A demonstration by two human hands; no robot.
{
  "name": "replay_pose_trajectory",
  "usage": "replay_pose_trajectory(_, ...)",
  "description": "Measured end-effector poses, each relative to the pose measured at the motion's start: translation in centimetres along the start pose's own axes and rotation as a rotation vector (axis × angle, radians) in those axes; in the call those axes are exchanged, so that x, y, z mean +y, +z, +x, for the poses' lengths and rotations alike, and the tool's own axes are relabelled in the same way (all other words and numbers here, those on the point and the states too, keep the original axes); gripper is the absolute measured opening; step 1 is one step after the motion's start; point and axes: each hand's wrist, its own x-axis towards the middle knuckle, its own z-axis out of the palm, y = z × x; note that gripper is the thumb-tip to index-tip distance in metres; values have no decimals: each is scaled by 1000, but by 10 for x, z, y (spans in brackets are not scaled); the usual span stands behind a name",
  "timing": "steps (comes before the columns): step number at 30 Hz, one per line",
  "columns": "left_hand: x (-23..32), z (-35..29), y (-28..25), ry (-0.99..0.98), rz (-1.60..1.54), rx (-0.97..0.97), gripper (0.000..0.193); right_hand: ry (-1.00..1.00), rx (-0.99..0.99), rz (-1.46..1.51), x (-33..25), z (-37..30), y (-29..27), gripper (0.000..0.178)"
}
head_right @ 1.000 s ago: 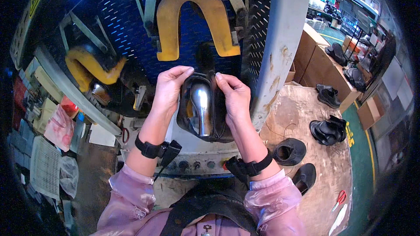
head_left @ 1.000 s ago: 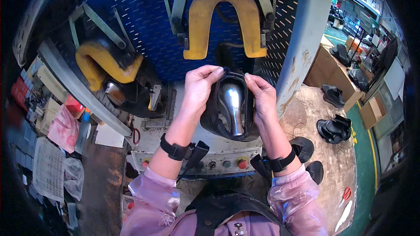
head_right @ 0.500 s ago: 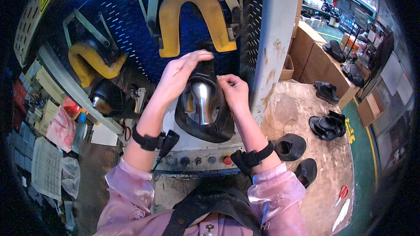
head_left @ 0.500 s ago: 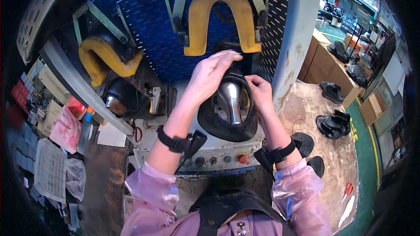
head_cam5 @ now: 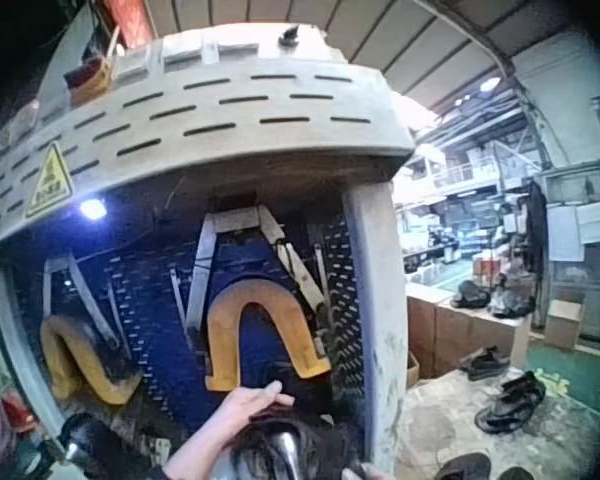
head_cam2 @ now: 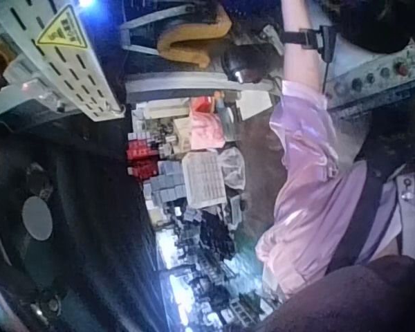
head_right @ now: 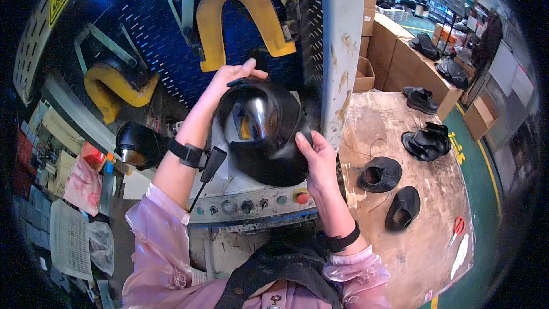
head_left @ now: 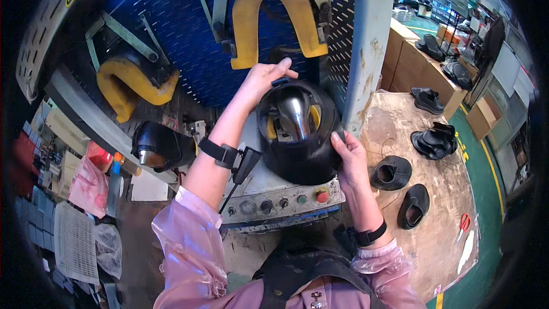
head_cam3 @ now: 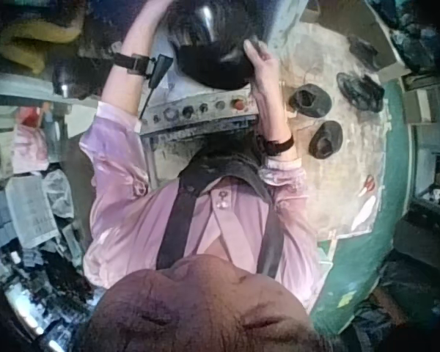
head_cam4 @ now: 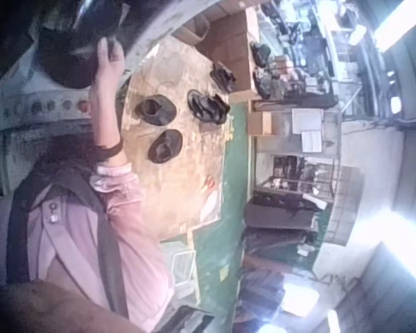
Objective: Shaping and inspecting shoe upper components using a industrial lasting machine.
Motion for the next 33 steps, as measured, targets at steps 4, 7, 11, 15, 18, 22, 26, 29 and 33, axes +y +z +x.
replay_pose_trajectory(4,8,-16,4,189,-527,159,58,42,67,49,-23,13,8,9)
replay_pose_trajectory(7,18,-37,9,224,-430,82,54,-27,76,-40,-23,7,6,9)
replay_pose_trajectory(11,24,-40,-6,131,-390,19,52,-72,65,-58,-19,9,24,9)
replay_pose_trajectory(15,36,-31,-13,38,-546,31,52,-36,10,-99,-35,41,35,10)
replay_pose_trajectory(18,25,-20,-14,161,-344,59,42,8,-41,-185,-37,62,21,14)
replay_pose_trajectory(22,-7,-9,-9,87,-27,52,34,103,21,-261,-23,68,3,13)
replay_pose_trajectory(26,0,-1,-1,-9,-156,32,35,191,-28,-195,-26,70,3,16)
replay_pose_trajectory(29,1,-4,-1,-65,-133,7,36,264,-17,-144,-18,64,2,11)
replay_pose_trajectory(33,1,-7,8,-8,-74,-78,34,352,-44,-127,-15,42,-12,17)
